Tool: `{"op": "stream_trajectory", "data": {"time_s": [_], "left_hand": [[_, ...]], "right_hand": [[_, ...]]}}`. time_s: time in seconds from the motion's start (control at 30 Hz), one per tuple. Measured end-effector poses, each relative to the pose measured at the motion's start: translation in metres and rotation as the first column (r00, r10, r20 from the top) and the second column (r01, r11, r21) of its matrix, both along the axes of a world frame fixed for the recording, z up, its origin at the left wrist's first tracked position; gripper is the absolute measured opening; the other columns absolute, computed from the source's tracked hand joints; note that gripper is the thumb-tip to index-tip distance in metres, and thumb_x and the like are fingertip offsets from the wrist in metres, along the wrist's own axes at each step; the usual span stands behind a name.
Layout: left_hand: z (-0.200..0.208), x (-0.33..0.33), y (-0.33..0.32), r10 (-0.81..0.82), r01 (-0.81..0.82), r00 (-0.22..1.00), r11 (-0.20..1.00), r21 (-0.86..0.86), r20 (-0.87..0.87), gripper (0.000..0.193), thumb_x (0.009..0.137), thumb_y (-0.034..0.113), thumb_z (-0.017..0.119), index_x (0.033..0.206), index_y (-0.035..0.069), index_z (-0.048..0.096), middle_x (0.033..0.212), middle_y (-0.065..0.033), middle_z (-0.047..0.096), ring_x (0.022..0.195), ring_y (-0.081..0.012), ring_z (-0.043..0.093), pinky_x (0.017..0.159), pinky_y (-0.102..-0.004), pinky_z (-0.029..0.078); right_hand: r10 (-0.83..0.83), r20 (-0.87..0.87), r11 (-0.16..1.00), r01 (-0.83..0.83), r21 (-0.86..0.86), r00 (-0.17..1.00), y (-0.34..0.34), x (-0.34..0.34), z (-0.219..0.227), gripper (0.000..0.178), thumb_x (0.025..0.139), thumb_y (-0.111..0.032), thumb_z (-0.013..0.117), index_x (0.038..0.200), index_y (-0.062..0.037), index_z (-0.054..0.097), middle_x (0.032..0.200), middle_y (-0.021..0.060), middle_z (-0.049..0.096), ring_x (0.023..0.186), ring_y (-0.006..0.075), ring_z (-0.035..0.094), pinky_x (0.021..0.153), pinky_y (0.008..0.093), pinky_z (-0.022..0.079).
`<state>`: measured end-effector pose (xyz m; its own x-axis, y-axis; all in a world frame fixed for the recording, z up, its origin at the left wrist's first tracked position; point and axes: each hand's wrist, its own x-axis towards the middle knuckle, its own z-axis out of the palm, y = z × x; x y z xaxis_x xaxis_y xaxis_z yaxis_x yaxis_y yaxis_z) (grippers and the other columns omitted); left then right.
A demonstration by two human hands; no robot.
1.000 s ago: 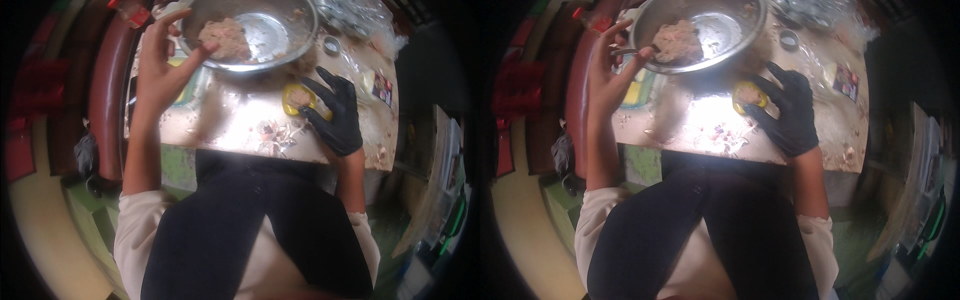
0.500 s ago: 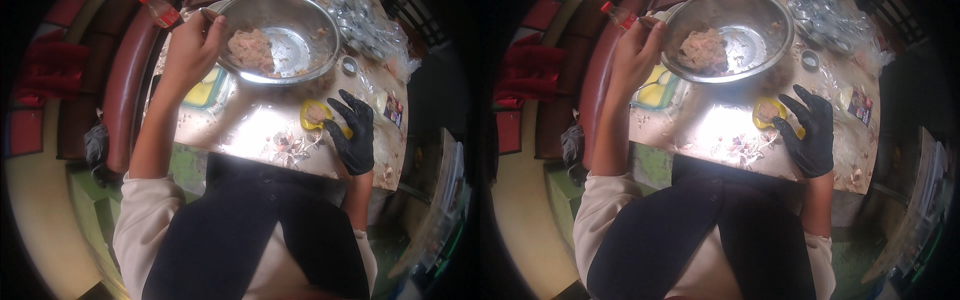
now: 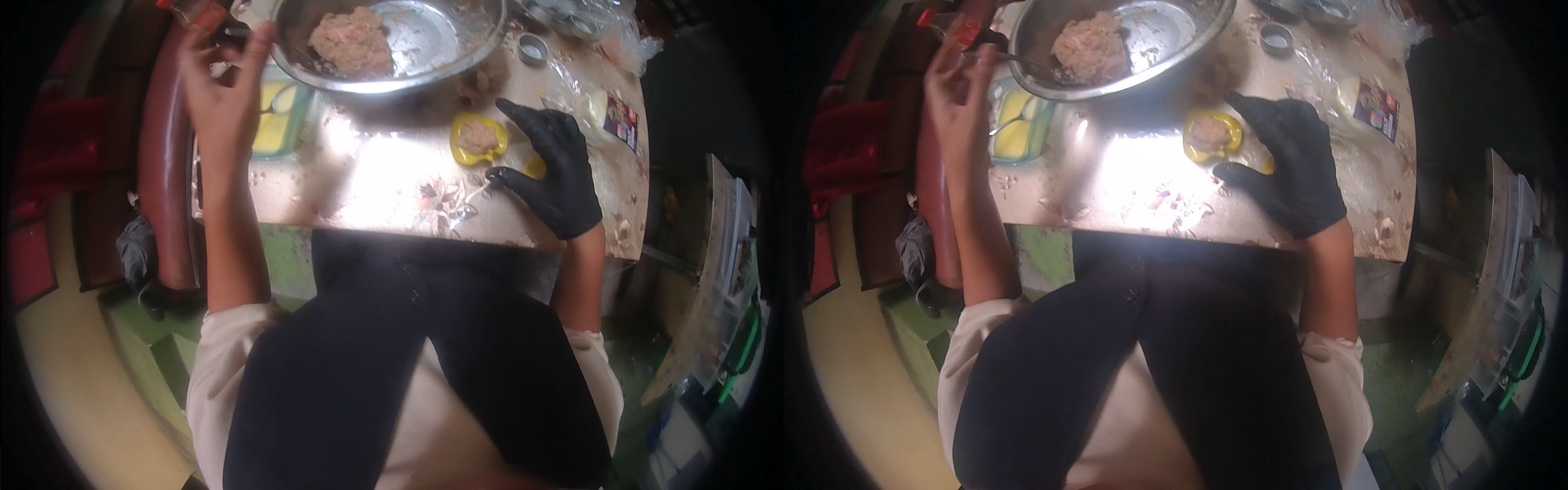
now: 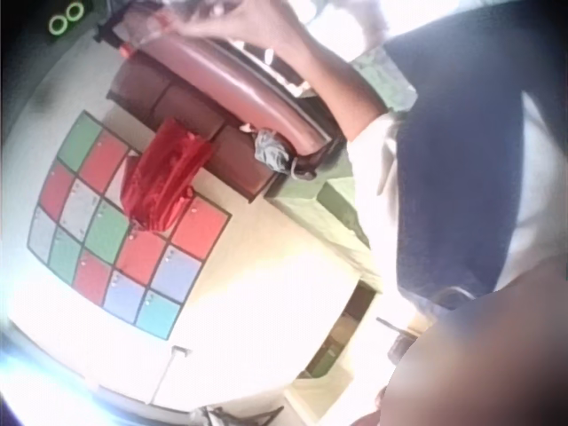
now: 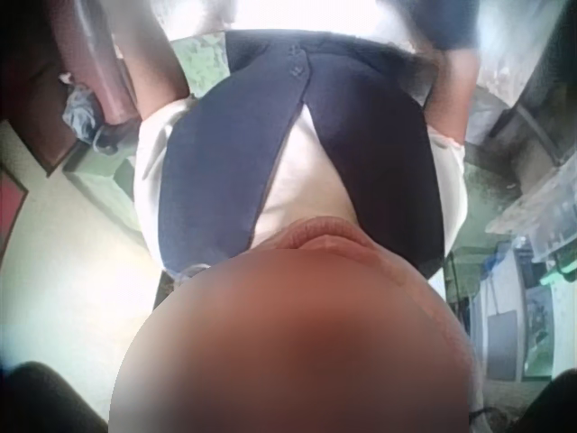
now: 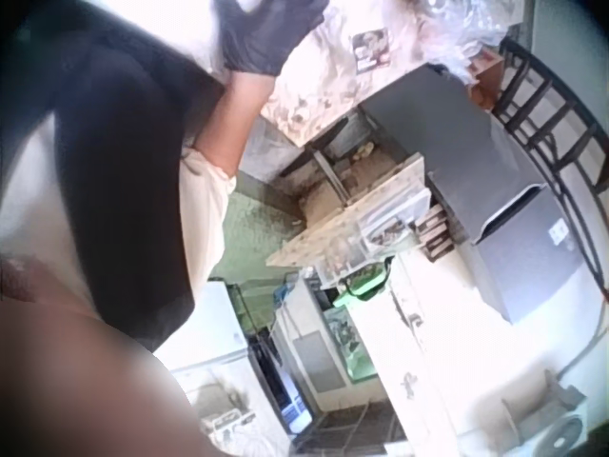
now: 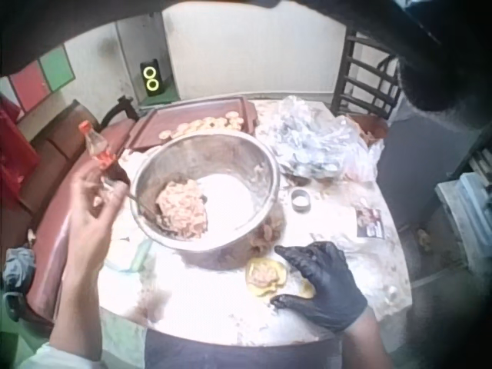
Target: The person places a brown paste onto small yellow discs using a spoon, then folds the discs over the filling to form sealed packets. The person repeats this process multiple times, arranging the finished packets on a nearby tray.
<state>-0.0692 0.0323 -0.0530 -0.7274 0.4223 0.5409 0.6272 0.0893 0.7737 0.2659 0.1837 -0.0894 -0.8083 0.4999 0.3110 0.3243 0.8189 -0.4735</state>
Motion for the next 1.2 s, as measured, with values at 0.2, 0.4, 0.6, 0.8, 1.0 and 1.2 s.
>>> {"op": "stream_trajectory", "data": {"time_s": [0.2, 0.4, 0.6, 0.8, 1.0, 1.2], "left_hand": [[-0.02, 0.09, -0.021, -0.452, 0.45, 0.892, 0.887, -0.104, 0.011, 0.024, 0.103, 0.005, 0.061, 0.126, -0.001, 0.062, 0.1, -0.0114, 0.07, 0.08, -0.0142, 0.063, 0.074, -0.0263, 0.052], [-0.048, 0.114, 0.004, -0.289, 0.779, 0.293, 0.625, -0.052, 0.912, 0.038, 0.11, 0.023, 0.05, 0.133, -0.004, 0.063, 0.088, -0.0063, 0.072, 0.055, -0.0062, 0.054, 0.05, -0.0231, 0.045], [-0.037, 0.11, 0.02, -0.11, 0.8, -0.005, 0.596, 0.07, 0.994, 0.04, 0.109, 0.022, 0.049, 0.135, -0.007, 0.059, 0.073, -0.0048, 0.067, 0.037, -0.0072, 0.035, 0.043, -0.0224, 0.042], [-0.03, 0.118, 0.009, 0.041, 0.848, -0.169, 0.516, 0.124, 0.985, 0.042, 0.111, 0.028, 0.046, 0.133, -0.007, 0.058, 0.074, -0.0042, 0.066, 0.039, -0.0052, 0.037, 0.038, -0.0213, 0.041], [-0.036, 0.148, 0.014, -0.029, 0.592, -0.148, 0.798, 0.112, 0.989, 0.03, 0.108, 0.031, 0.056, 0.112, 0.001, 0.059, 0.079, -0.0035, 0.066, 0.043, -0.0059, 0.041, 0.041, -0.022, 0.04], [-0.059, 0.146, 0.02, -0.22, 0.623, 0.452, 0.772, -0.129, 0.864, 0.03, 0.104, 0.025, 0.066, 0.114, -0.003, 0.065, 0.085, -0.0057, 0.07, 0.052, -0.0073, 0.053, 0.05, -0.0247, 0.044]], "right_hand": [[-0.059, 0.019, 0.998, 0.06, -0.035, 0.998, 0.003, 0.0, 0.003, 0.048, 0.082, -0.022, 0.084, 0.126, -0.0103, 0.071, 0.112, 0.011, 0.07, 0.105, 0.0319, 0.059, 0.098, 0.0432, 0.045], [-0.103, 0.057, 0.995, 0.101, 0.025, 0.993, 0.018, -0.013, 0.0, 0.014, 0.091, -0.019, 0.073, 0.086, -0.0058, 0.077, 0.083, 0.0107, 0.07, 0.081, 0.0339, 0.058, 0.08, 0.0427, 0.043], [-0.22, 0.11, 0.972, 0.209, 0.104, 0.969, 0.009, -0.022, -0.008, 0.015, 0.089, -0.025, 0.076, 0.086, -0.0108, 0.078, 0.086, 0.0064, 0.071, 0.088, 0.0323, 0.059, 0.082, 0.0446, 0.041], [-0.284, 0.13, 0.957, 0.273, 0.099, 0.95, 0.009, -0.027, -0.017, 0.017, 0.09, -0.032, 0.074, 0.09, -0.0154, 0.078, 0.09, 0.0027, 0.073, 0.098, 0.0318, 0.06, 0.087, 0.0494, 0.039], [-0.256, 0.17, 0.966, 0.256, 0.019, 0.952, 0.012, -0.031, -0.015, 0.015, 0.089, -0.03, 0.074, 0.094, -0.0169, 0.079, 0.095, 0.002, 0.076, 0.101, 0.0297, 0.061, 0.09, 0.0483, 0.039], [-0.248, 0.137, 0.96, 0.262, -0.101, 0.959, 0.009, -0.029, -0.01, 0.019, 0.088, -0.028, 0.074, 0.099, -0.0139, 0.08, 0.092, 0.0025, 0.076, 0.099, 0.0247, 0.062, 0.095, 0.0432, 0.04]]}}
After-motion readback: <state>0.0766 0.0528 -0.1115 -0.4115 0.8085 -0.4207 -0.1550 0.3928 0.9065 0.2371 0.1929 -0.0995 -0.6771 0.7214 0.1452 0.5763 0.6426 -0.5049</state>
